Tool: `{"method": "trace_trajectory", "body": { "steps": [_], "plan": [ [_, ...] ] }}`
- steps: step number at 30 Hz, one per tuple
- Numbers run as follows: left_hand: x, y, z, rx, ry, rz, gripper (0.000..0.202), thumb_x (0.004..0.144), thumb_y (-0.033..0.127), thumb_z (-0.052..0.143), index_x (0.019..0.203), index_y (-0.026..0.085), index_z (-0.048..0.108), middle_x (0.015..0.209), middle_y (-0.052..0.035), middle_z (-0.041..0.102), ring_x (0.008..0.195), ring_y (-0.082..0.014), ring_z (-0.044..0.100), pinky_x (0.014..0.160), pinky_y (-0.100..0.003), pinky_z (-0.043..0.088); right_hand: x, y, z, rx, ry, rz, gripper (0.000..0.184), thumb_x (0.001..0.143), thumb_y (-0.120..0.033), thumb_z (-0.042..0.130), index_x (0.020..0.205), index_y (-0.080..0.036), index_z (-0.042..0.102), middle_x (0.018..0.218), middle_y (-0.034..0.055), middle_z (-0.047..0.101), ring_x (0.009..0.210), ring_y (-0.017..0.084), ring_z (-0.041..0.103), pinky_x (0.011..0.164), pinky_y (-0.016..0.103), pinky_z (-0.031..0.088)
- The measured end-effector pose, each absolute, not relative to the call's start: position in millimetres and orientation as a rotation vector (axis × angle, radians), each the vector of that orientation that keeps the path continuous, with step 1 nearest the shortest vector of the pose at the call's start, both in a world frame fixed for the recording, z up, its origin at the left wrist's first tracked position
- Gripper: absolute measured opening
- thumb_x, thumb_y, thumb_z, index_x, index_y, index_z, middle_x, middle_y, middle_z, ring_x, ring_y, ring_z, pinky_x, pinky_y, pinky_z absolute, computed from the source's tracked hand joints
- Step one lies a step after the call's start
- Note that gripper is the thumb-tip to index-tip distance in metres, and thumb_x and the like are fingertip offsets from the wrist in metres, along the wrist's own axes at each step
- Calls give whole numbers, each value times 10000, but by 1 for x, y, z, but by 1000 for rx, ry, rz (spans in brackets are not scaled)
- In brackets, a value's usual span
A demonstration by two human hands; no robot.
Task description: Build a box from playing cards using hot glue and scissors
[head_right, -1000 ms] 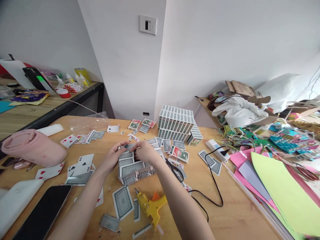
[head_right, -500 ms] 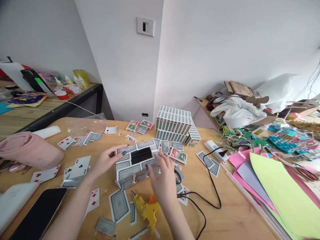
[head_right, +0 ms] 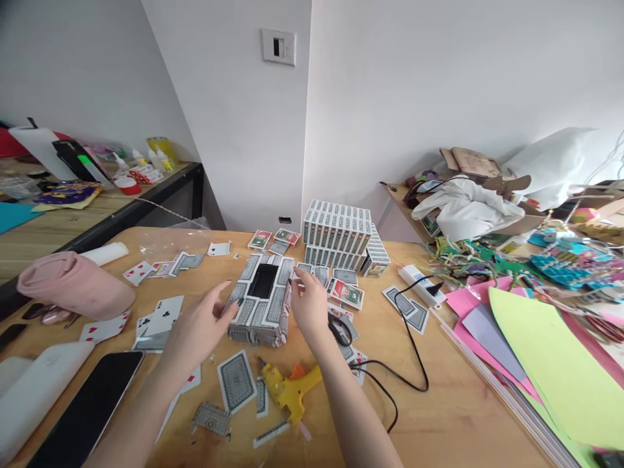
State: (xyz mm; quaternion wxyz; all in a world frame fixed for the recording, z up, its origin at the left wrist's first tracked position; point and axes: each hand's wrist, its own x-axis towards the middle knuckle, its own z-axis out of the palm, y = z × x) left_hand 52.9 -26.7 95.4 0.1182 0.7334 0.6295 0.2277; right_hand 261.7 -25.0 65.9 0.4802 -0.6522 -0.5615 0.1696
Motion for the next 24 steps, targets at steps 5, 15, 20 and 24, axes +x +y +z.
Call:
{"method": "trace_trajectory", "body": {
  "steps": [5, 15, 20, 24],
  "plan": [
    [64, -5, 108, 2537, 1265, 846, 288, 850, 282, 384, 949, 232, 650, 988, -85, 594, 993, -241, 495, 903, -390, 362, 249, -57, 80, -1595, -1484, 368, 242, 837, -264, 459, 994, -191, 628, 975, 83, 638, 872, 188, 598, 795, 338, 498],
    [82, 31, 96, 2755, 811, 437, 423, 900, 319, 284, 570, 197, 519, 585, -33, 507, 658, -171, 487, 817, -354, 393, 214, -89, 61, -1751, -1705, 300, 545, 762, -246, 591, 1279, -128, 463, 1358, 157, 418, 1244, 280, 399, 986, 412, 399],
    [85, 30, 93, 2796, 848, 324, 436, 906, 364, 278, 605, 190, 542, 593, -61, 535, 675, -193, 492, 648, -300, 368, 217, -85, 59, -1743, -1697, 309, 511, 774, -254, 572, 1265, -143, 487, 1379, 141, 398, 1231, 270, 426, 972, 390, 418],
    [90, 28, 93, 2785, 888, 314, 475, 905, 378, 273, 580, 190, 563, 562, -68, 544, 668, -200, 501, 630, -298, 350, 223, -83, 57, -1700, -1672, 341, 547, 751, -240, 595, 1280, -172, 473, 1372, 122, 414, 1234, 259, 426, 986, 392, 407]
  ]
}}
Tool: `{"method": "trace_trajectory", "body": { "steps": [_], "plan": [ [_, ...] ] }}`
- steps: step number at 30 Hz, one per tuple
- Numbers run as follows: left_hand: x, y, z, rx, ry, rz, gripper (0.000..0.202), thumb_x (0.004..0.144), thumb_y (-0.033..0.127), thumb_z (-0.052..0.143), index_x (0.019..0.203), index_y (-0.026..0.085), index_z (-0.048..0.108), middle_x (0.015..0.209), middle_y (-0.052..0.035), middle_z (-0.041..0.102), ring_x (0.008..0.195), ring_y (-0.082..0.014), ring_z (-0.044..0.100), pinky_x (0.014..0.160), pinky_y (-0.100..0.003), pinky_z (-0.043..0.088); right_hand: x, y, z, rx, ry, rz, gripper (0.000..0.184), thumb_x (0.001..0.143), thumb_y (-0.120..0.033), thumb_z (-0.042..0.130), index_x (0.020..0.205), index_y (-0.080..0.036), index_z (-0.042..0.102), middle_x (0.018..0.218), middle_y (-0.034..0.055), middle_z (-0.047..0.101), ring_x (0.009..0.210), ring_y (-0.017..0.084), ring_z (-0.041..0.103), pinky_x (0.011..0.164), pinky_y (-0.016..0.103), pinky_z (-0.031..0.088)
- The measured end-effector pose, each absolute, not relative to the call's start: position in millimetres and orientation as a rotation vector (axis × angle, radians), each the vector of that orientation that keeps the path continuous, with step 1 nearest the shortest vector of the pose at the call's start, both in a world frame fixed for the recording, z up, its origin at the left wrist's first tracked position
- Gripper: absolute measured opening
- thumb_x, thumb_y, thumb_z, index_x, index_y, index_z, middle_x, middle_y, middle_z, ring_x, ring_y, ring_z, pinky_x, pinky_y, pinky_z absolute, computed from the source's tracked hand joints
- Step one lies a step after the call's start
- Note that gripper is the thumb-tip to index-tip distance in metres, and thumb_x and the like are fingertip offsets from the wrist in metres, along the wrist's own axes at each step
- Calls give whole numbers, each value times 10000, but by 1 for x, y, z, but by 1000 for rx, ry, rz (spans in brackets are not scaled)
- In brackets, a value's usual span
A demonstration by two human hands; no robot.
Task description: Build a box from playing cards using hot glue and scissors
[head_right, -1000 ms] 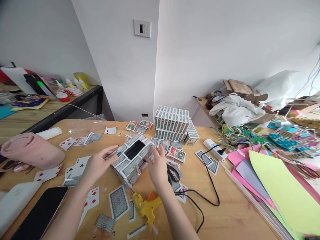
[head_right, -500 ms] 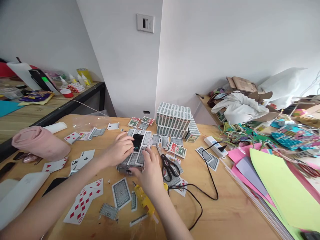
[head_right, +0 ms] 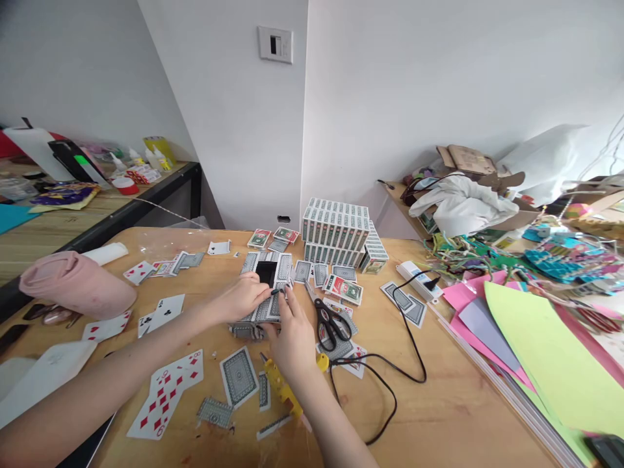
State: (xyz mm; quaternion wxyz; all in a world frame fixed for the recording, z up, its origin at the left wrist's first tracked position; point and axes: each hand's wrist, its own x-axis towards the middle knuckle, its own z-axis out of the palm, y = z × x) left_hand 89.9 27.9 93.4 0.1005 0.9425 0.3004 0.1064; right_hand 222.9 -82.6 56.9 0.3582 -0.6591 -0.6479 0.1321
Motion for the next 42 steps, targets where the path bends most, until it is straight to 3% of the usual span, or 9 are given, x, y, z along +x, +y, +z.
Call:
{"method": "trace_trajectory", "body": {
  "steps": [11, 15, 17, 22, 26, 31, 34, 39, 42],
  "plan": [
    [104, 33, 79, 2619, 1119, 507, 533, 866, 506, 301, 597, 167, 612, 540, -88, 556, 613, -213, 539, 596, -304, 350, 237, -69, 54, -1607, -1658, 410, 594, 736, -215, 607, 1307, -198, 444, 1373, 107, 418, 1248, 235, 412, 1012, 390, 379],
    [105, 36, 83, 2621, 1196, 457, 491, 879, 448, 295, 598, 176, 592, 562, -73, 569, 603, -197, 532, 574, -286, 319, 246, -62, 59, -1517, -1666, 478, 578, 734, -245, 616, 1289, -196, 461, 1353, 108, 445, 1241, 222, 419, 1014, 382, 376],
    [103, 37, 88, 2548, 1155, 407, 455, 877, 414, 303, 588, 186, 572, 560, -48, 567, 571, -179, 512, 547, -272, 300, 254, -62, 60, -1496, -1622, 547, 563, 731, -265, 622, 1271, -207, 476, 1324, 106, 473, 1169, 217, 491, 954, 371, 437],
    [93, 37, 110, 2281, 1120, 445, 355, 860, 375, 333, 720, 193, 604, 674, -9, 634, 516, -135, 475, 509, -247, 301, 281, -87, 59, -1589, -1470, 639, 388, 765, -295, 578, 1141, -201, 580, 1061, 84, 644, 909, 195, 625, 789, 346, 526],
    [78, 37, 128, 2260, 1188, 743, 249, 819, 370, 444, 862, 230, 645, 864, -8, 669, 648, -152, 541, 609, -257, 367, 300, -127, 58, -1755, -1556, 640, 228, 806, -252, 492, 950, -227, 667, 948, 61, 682, 838, 199, 638, 756, 349, 529],
    [65, 38, 128, 2316, 1134, 653, 263, 815, 390, 460, 867, 253, 677, 928, -21, 641, 675, -156, 549, 620, -272, 386, 293, -166, 58, -1724, -2002, 602, 496, 738, -52, 392, 1149, -257, 579, 1188, 53, 588, 1134, 220, 487, 931, 400, 427],
    [70, 38, 116, 2294, 1020, 527, 236, 781, 381, 509, 895, 262, 677, 984, -29, 631, 743, -180, 570, 645, -281, 396, 279, -171, 52, -1765, -2201, 507, 604, 680, -16, 410, 1211, -281, 520, 1250, 34, 547, 1185, 263, 415, 949, 473, 361],
    [86, 36, 106, 2270, 1033, 493, 151, 733, 329, 548, 733, 231, 663, 795, -35, 656, 721, -206, 575, 610, -285, 376, 268, -160, 39, -1832, -2272, 383, 515, 677, -21, 453, 1145, -215, 545, 990, 79, 632, 962, 246, 518, 902, 463, 342],
    [86, 36, 108, 2267, 1046, 490, 147, 723, 274, 522, 728, 219, 658, 759, -31, 657, 667, -185, 569, 567, -273, 362, 275, -154, 44, -1764, -2275, 428, 359, 706, -127, 527, 1055, -191, 580, 873, 75, 611, 845, 231, 527, 839, 423, 382]
  ]
}}
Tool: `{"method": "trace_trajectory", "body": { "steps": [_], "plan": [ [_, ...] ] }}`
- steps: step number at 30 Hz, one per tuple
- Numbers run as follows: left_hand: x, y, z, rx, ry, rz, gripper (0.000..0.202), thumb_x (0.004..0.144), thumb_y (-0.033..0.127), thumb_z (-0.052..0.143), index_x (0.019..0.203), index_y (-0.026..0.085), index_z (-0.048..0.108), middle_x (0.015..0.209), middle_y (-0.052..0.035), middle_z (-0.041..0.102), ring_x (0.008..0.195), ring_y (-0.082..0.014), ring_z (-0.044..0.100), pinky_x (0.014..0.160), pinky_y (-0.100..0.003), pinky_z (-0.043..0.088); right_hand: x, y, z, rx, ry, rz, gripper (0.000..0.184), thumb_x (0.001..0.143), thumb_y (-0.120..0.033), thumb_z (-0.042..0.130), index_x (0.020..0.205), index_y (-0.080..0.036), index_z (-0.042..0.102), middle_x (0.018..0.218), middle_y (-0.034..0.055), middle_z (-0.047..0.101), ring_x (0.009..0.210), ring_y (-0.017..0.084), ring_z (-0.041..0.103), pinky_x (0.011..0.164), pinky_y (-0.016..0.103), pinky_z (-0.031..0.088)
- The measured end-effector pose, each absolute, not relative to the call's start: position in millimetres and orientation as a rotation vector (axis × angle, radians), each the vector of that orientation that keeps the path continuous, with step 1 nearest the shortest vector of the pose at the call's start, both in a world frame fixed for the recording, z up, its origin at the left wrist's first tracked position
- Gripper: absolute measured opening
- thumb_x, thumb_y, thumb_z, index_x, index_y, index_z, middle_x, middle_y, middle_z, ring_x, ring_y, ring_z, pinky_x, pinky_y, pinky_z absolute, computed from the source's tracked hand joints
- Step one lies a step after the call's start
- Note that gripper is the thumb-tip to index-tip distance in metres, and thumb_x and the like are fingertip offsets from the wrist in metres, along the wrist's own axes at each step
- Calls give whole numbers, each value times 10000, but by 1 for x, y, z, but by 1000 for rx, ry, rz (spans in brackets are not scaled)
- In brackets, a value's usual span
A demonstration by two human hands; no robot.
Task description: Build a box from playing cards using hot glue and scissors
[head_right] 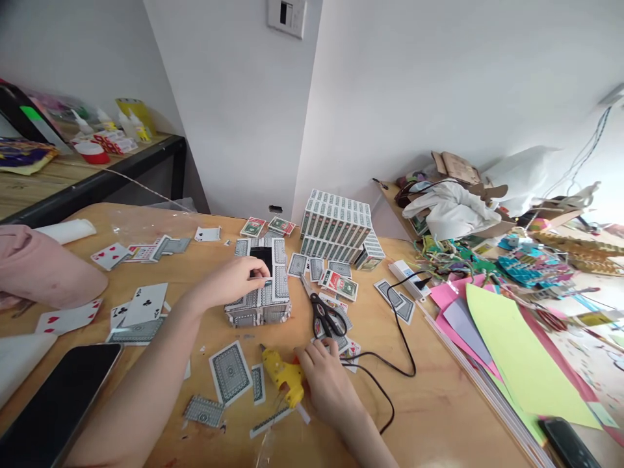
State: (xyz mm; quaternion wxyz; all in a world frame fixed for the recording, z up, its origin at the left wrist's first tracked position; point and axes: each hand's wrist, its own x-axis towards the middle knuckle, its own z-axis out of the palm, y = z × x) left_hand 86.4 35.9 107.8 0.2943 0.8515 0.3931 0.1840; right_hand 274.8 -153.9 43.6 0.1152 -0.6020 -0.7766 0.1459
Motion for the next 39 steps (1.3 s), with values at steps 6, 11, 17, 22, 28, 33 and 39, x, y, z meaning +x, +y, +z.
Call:
{"method": "trace_trajectory", "body": {
  "steps": [6, 11, 17, 22, 28, 33, 39],
  "plan": [
    [83, 37, 113, 2202, 1030, 390, 209, 727, 245, 478, 780, 199, 675, 718, -23, 660, 597, -143, 553, 531, -250, 365, 320, -148, 95, -1551, -1827, 807, 165, 832, -292, 476, 892, -197, 597, 853, 65, 574, 729, 168, 548, 640, 278, 465],
    [84, 34, 119, 2171, 1080, 336, 215, 730, 216, 473, 785, 199, 680, 761, -16, 674, 641, -136, 567, 573, -245, 376, 332, -124, 142, -1493, -1552, 729, 289, 730, -354, 653, 964, -195, 595, 864, 64, 638, 742, 192, 600, 626, 277, 508],
    [78, 32, 123, 2209, 1190, 326, 196, 726, 313, 486, 723, 210, 653, 769, -10, 670, 666, -150, 567, 552, -252, 351, 303, -96, 161, -1428, -1657, 763, 221, 776, -377, 592, 860, -182, 653, 788, 57, 678, 694, 185, 624, 590, 263, 509],
    [78, 35, 122, 2142, 1180, 255, 192, 716, 314, 478, 674, 194, 622, 686, 3, 648, 599, -133, 547, 511, -239, 340, 292, -84, 153, -1609, -1867, 711, 177, 759, -349, 589, 774, -186, 657, 744, 28, 671, 659, 166, 609, 586, 255, 484],
    [74, 40, 122, 2053, 1102, 211, 214, 726, 312, 471, 759, 183, 638, 690, 2, 637, 602, -125, 529, 526, -231, 365, 286, -67, 138, -1595, -1847, 953, 210, 765, -340, 573, 920, -216, 641, 760, 2, 674, 686, 162, 613, 613, 258, 474],
    [71, 44, 124, 2061, 1058, 149, 219, 727, 297, 476, 808, 192, 650, 725, 4, 646, 626, -126, 532, 546, -232, 372, 284, -59, 130, -1468, -1788, 1152, 256, 761, -330, 586, 988, -219, 624, 930, 17, 673, 828, 182, 612, 727, 288, 476],
    [72, 44, 120, 2078, 1081, 138, 206, 726, 303, 483, 802, 204, 647, 717, 12, 648, 626, -131, 538, 538, -236, 374, 281, -57, 129, -1481, -1788, 1170, 197, 767, -296, 576, 941, -222, 628, 894, 7, 674, 816, 176, 608, 719, 270, 456]
  ]
}}
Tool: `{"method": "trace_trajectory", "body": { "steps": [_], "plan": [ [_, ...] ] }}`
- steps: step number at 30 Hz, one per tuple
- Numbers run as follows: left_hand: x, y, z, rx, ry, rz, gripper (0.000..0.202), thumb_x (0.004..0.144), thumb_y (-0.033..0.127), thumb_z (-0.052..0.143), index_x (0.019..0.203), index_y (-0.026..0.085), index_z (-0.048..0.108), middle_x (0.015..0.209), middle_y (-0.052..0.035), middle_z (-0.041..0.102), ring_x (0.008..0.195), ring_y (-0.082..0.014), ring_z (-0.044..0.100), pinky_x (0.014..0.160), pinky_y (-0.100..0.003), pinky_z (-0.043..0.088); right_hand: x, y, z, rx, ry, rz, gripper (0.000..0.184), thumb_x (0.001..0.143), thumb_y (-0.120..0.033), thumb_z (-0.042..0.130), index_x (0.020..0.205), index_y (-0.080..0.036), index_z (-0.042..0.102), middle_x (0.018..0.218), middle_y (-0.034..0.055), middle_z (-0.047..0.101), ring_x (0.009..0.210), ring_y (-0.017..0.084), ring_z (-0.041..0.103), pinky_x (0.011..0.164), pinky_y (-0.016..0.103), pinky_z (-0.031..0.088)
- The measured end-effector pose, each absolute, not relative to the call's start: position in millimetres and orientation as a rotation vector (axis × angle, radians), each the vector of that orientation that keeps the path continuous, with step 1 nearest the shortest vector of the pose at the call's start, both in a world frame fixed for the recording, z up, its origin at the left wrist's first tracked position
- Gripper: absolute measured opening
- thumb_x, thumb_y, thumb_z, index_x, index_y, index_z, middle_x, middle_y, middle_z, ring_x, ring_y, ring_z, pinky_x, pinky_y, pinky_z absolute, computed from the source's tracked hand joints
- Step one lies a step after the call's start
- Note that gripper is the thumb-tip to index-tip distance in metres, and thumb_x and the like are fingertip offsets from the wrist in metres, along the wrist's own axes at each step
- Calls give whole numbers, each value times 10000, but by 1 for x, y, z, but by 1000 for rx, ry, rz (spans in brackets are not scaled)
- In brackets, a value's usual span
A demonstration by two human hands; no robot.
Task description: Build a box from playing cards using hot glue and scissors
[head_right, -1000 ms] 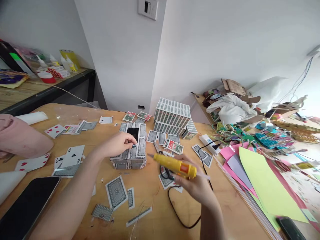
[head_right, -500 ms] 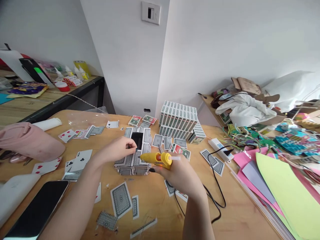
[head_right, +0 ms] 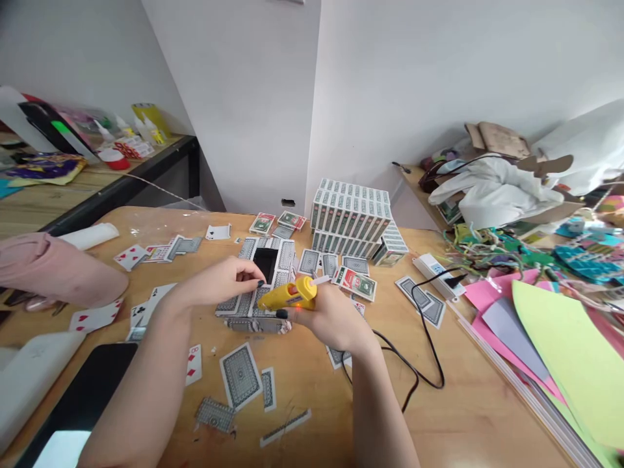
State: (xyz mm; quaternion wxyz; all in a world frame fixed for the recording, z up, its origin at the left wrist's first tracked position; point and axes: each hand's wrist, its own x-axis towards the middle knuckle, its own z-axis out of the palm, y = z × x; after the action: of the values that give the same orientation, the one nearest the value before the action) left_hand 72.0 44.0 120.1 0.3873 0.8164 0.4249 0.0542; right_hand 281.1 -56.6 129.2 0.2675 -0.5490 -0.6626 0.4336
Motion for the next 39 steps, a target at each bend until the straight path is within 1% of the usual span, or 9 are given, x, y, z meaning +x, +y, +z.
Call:
{"method": "trace_trajectory", "body": {
  "steps": [5, 11, 18, 23, 26, 29, 32, 37, 39],
  "plan": [
    [73, 44, 120, 2077, 1074, 152, 206, 718, 293, 486, 796, 195, 650, 720, 6, 651, 629, -130, 545, 538, -233, 381, 282, -54, 127, -1589, -1792, 1142, 162, 765, -316, 555, 827, -189, 631, 710, 0, 648, 653, 148, 572, 583, 244, 413],
    [73, 44, 121, 2090, 1089, 134, 223, 709, 293, 484, 798, 189, 659, 712, 0, 649, 625, -130, 546, 542, -235, 381, 284, -50, 121, -1668, -1736, 1190, 185, 749, -336, 541, 773, -164, 604, 634, 3, 617, 555, 127, 535, 514, 230, 384],
    [73, 43, 122, 2073, 1091, 145, 239, 705, 305, 480, 806, 193, 667, 727, -5, 658, 635, -136, 549, 551, -241, 381, 281, -47, 122, -1638, -1657, 1234, 176, 733, -335, 560, 689, -165, 582, 601, 3, 607, 548, 129, 546, 524, 230, 399],
    [73, 42, 123, 2062, 1095, 154, 240, 710, 311, 477, 790, 191, 669, 717, -5, 656, 626, -134, 541, 544, -237, 371, 281, -46, 121, -1640, -1627, 1260, 188, 725, -351, 573, 688, -167, 587, 606, 8, 609, 548, 132, 542, 517, 233, 401],
    [72, 41, 123, 2069, 1119, 149, 263, 738, 346, 457, 780, 195, 668, 684, 1, 638, 590, -128, 512, 516, -237, 339, 281, -45, 118, -1664, -1618, 1234, 239, 729, -396, 571, 669, -165, 583, 612, 18, 607, 566, 140, 544, 535, 243, 407],
    [71, 41, 123, 2092, 1156, 139, 286, 761, 353, 431, 776, 202, 673, 650, 5, 620, 561, -126, 488, 501, -242, 312, 281, -44, 117, -1630, -1609, 1222, 225, 736, -387, 565, 703, -166, 586, 613, 12, 598, 562, 134, 535, 534, 241, 403],
    [72, 41, 123, 2097, 1167, 140, 309, 786, 344, 403, 809, 204, 677, 709, -4, 646, 607, -138, 524, 533, -245, 339, 280, -44, 116, -1620, -1604, 1191, 225, 740, -386, 557, 701, -166, 578, 581, -2, 573, 528, 120, 507, 503, 233, 378],
    [72, 41, 125, 2072, 1164, 246, 316, 824, 319, 376, 930, 227, 660, 920, -12, 674, 773, -160, 577, 651, -258, 403, 281, -42, 112, -1649, -1589, 1156, 250, 746, -396, 544, 652, -164, 560, 549, -13, 536, 505, 110, 469, 489, 234, 356],
    [72, 41, 126, 2088, 1194, 309, 315, 830, 309, 373, 961, 233, 650, 948, -12, 668, 777, -158, 574, 660, -260, 405, 282, -42, 110, -1662, -1590, 1146, 270, 753, -412, 535, 647, -165, 550, 534, -20, 506, 489, 105, 438, 470, 232, 336]
  ]
}}
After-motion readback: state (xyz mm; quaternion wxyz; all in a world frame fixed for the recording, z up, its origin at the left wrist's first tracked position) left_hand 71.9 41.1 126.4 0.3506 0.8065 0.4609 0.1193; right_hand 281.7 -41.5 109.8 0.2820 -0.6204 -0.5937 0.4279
